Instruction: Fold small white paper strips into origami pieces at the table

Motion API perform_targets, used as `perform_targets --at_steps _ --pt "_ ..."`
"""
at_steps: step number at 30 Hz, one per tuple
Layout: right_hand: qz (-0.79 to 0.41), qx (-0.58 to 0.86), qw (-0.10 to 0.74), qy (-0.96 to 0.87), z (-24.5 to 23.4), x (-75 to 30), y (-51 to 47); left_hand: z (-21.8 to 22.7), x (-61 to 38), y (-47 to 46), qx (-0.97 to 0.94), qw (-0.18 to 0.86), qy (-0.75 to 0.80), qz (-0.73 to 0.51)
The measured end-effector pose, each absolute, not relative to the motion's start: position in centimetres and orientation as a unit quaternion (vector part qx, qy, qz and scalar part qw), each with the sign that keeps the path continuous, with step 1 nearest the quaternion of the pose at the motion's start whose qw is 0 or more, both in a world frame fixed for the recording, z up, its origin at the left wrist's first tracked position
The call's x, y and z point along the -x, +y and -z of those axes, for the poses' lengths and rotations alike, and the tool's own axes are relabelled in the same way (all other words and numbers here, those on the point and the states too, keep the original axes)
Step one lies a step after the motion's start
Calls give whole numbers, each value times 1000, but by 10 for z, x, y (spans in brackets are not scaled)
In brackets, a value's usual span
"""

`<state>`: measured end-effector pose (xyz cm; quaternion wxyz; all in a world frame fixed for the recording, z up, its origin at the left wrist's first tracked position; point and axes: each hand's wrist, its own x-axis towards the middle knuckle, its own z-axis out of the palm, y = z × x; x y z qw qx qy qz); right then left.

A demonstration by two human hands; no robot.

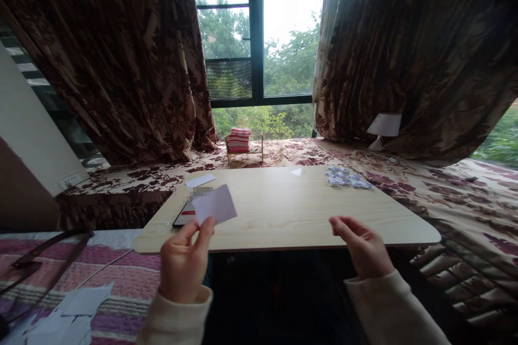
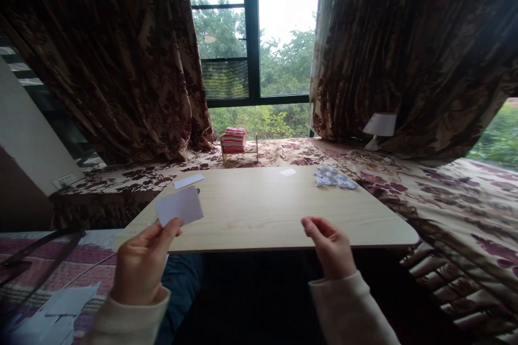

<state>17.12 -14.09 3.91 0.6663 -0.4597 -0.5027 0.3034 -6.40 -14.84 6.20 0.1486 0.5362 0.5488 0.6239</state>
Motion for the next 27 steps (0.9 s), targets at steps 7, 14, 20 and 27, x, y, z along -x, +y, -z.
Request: perform_targets --at_steps 7,14,20,27 --pt "-307 424 631 -573 -56 -136 -152 -76 28 -159 -643 234 466 -561" --pt "-348 379 578 -633 -56 -119 -155 -78 18 -163 -669 298 438 -521" --pt "-343 406 605 -593 -49 -130 -155 -73 32 -153 -691 267 454 -496" --pt "-335 431 646 -534 -43 -159 -154 -62 74 -132 -614 243 513 -548"
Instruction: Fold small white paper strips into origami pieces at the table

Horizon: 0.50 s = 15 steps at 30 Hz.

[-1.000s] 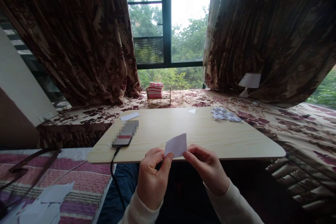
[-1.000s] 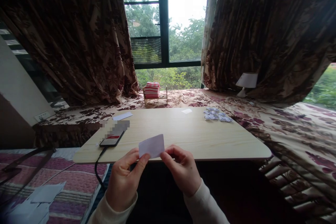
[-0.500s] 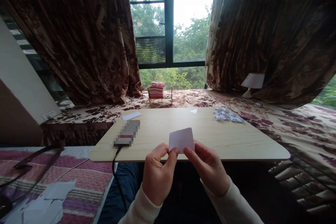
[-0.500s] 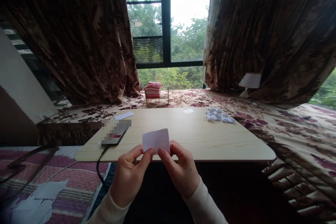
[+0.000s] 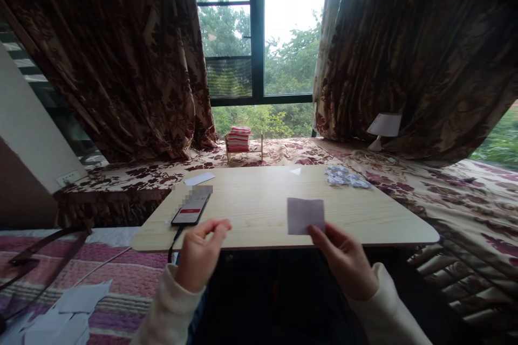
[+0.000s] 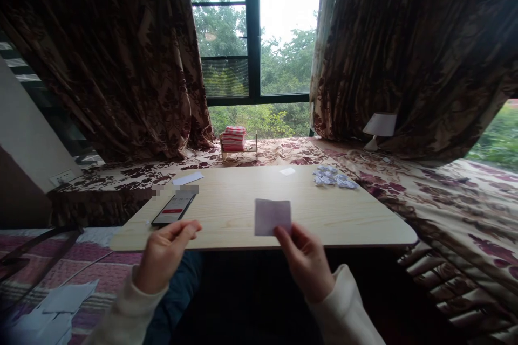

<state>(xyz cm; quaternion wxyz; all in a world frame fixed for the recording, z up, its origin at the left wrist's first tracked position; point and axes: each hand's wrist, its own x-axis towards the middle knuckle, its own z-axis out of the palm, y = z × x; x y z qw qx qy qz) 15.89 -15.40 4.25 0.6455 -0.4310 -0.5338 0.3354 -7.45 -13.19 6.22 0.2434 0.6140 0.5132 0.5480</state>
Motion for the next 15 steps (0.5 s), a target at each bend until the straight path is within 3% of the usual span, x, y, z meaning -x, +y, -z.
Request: perform_targets --at_steps 4,15 --pt "-373 394 617 -570 -51 -136 -157 -72 36 -148 -690 340 437 -466" --pt "-476 329 586 -567 -49 -126 -153 -80 24 -152 -702 319 426 -473"
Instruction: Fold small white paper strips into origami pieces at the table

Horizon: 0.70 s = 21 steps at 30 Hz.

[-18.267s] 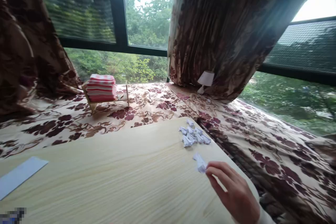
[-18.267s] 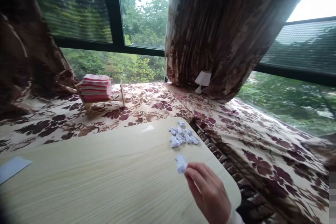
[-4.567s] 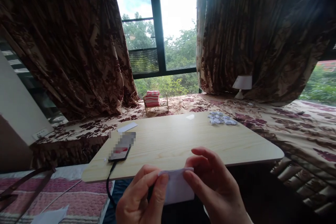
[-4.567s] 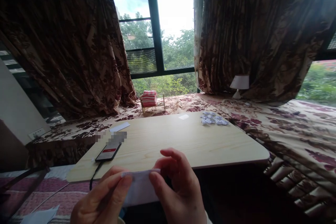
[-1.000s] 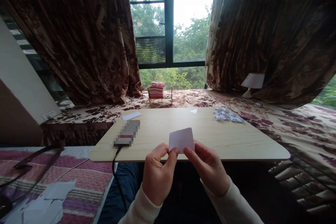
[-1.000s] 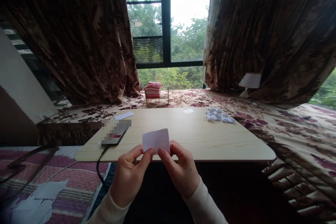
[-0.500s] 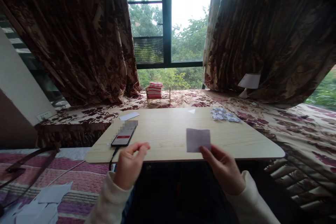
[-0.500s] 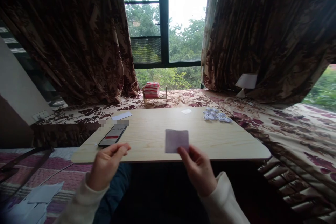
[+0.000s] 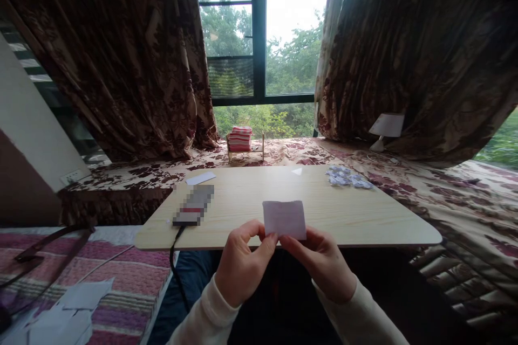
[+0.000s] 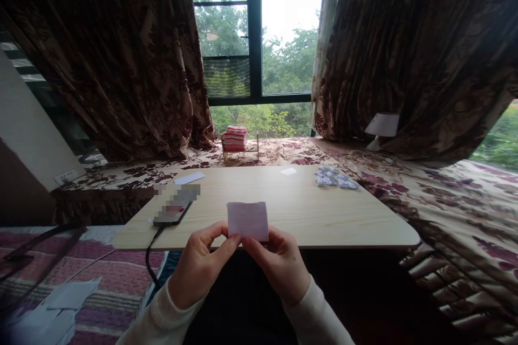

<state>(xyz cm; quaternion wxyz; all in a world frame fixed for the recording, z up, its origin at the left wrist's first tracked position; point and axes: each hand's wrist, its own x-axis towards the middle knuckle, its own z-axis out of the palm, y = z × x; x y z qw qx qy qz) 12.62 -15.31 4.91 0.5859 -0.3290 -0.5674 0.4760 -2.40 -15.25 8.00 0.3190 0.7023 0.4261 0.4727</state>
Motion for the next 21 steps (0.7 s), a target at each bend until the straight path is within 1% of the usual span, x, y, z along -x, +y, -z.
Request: perform_targets --at_steps 6,11,15,17,19,21 --pt "-465 334 581 -579 -52 -126 -155 -77 20 -157 -722 241 427 -488" --pt "-436 374 580 -577 -48 -126 -157 -75 23 -158 -734 218 427 -481" --pt "-401 425 608 -538 -34 -156 -149 -69 43 -152 -726 224 438 -480" --pt "-367 456 642 -495 -26 -182 -145 -66 58 -147 -674 233 471 -520" --pt "-341 480 665 -460 -22 -200 -142 -63 68 -144 -649 240 486 -534" --pt "-333 488 668 -453 -24 -201 -143 -62 67 -145 -675 274 473 -496"
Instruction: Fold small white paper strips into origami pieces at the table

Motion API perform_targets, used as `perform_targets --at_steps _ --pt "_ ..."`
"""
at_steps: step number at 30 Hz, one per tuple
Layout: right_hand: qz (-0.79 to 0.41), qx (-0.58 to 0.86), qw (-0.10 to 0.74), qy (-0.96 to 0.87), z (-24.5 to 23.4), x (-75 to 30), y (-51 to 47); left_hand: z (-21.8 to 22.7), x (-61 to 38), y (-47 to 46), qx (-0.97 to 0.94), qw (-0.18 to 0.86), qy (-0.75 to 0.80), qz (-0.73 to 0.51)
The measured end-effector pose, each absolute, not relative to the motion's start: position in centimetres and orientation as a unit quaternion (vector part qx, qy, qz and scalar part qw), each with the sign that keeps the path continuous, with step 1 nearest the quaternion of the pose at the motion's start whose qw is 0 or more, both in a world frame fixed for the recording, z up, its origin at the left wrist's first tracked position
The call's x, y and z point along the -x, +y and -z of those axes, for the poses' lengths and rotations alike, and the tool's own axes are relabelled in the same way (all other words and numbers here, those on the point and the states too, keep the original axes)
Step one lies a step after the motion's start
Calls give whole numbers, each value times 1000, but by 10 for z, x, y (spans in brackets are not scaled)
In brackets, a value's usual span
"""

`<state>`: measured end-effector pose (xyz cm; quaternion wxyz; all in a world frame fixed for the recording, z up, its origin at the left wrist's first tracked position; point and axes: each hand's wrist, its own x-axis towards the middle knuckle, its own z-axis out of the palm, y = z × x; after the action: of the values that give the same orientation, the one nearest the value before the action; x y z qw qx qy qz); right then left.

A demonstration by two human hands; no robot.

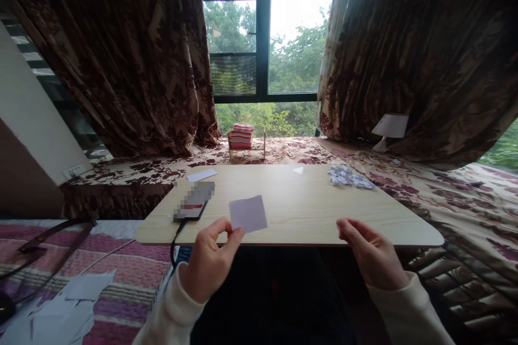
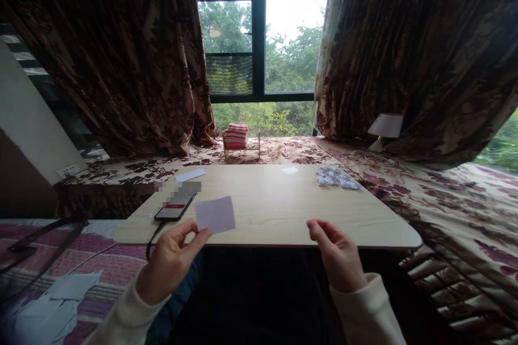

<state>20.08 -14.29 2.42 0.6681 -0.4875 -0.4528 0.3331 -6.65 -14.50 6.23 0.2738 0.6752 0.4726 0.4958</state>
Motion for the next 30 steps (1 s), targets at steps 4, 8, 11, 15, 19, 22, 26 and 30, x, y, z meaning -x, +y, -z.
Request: perform_targets --at_steps 4,8,11,15,19,22,26,30 --pt "-371 458 624 -514 -44 -160 -150 -66 45 -155 -704 302 458 -450" --pt "-410 408 594 -559 -59 -130 -153 -69 39 -159 -710 342 449 -420" --pt "-421 398 590 -562 -56 -129 -151 -68 41 -160 -712 361 437 -414" --pt "-418 393 599 -559 -49 -133 -151 -67 41 -161 -720 365 426 -408" --pt "-411 398 616 -541 -47 -134 -151 -68 39 -162 -725 363 415 -412" --pt "-453 402 601 -521 -47 -134 -151 -69 39 -162 -728 357 413 -415" --pt "-473 399 579 -531 -46 -134 -151 -70 39 -161 -724 366 411 -416" --pt "-478 389 579 -534 -45 -133 -154 -70 36 -157 -696 408 410 -427"
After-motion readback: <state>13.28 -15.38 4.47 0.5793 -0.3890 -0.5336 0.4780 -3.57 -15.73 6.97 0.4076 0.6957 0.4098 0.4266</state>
